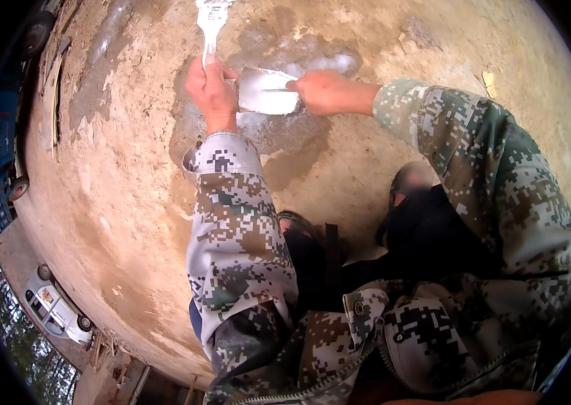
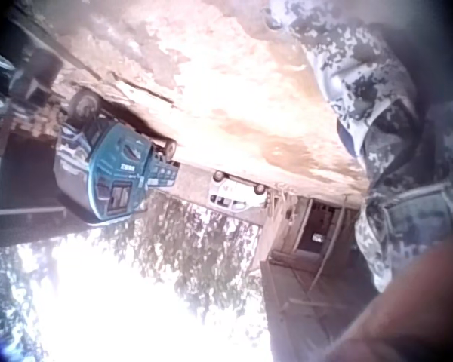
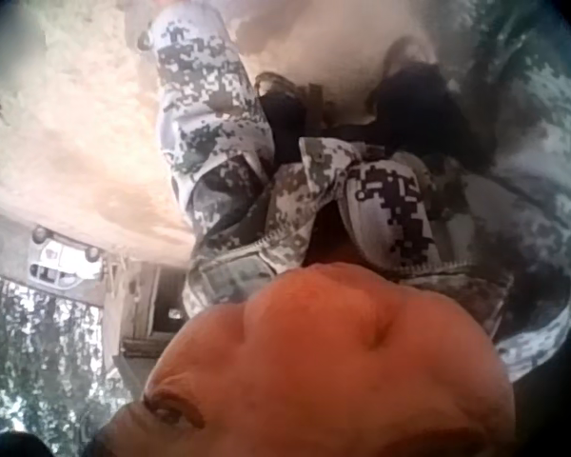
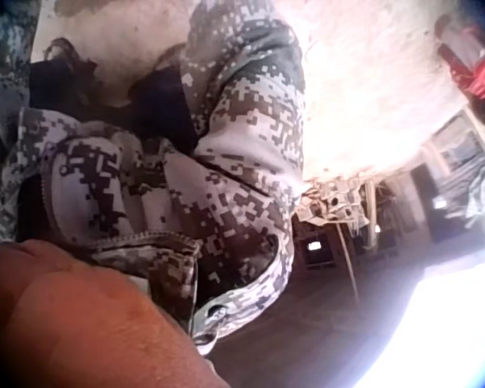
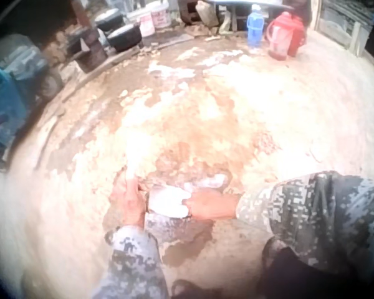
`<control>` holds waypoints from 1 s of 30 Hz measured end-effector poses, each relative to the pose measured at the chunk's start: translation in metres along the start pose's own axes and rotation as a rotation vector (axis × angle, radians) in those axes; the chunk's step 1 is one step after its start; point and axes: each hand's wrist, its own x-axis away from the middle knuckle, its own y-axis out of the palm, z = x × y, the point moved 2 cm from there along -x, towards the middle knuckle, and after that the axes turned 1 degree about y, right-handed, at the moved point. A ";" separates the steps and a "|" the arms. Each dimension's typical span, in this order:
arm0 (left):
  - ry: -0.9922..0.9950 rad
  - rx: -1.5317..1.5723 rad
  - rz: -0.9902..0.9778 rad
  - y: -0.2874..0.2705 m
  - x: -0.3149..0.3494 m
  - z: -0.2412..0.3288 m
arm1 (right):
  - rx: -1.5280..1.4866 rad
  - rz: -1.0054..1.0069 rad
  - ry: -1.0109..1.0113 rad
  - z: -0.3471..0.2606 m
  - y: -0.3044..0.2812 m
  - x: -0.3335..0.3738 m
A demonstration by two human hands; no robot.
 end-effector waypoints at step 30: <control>-0.189 -1.240 0.207 -0.258 0.000 0.038 | 0.099 0.105 -0.165 -0.014 -0.087 0.062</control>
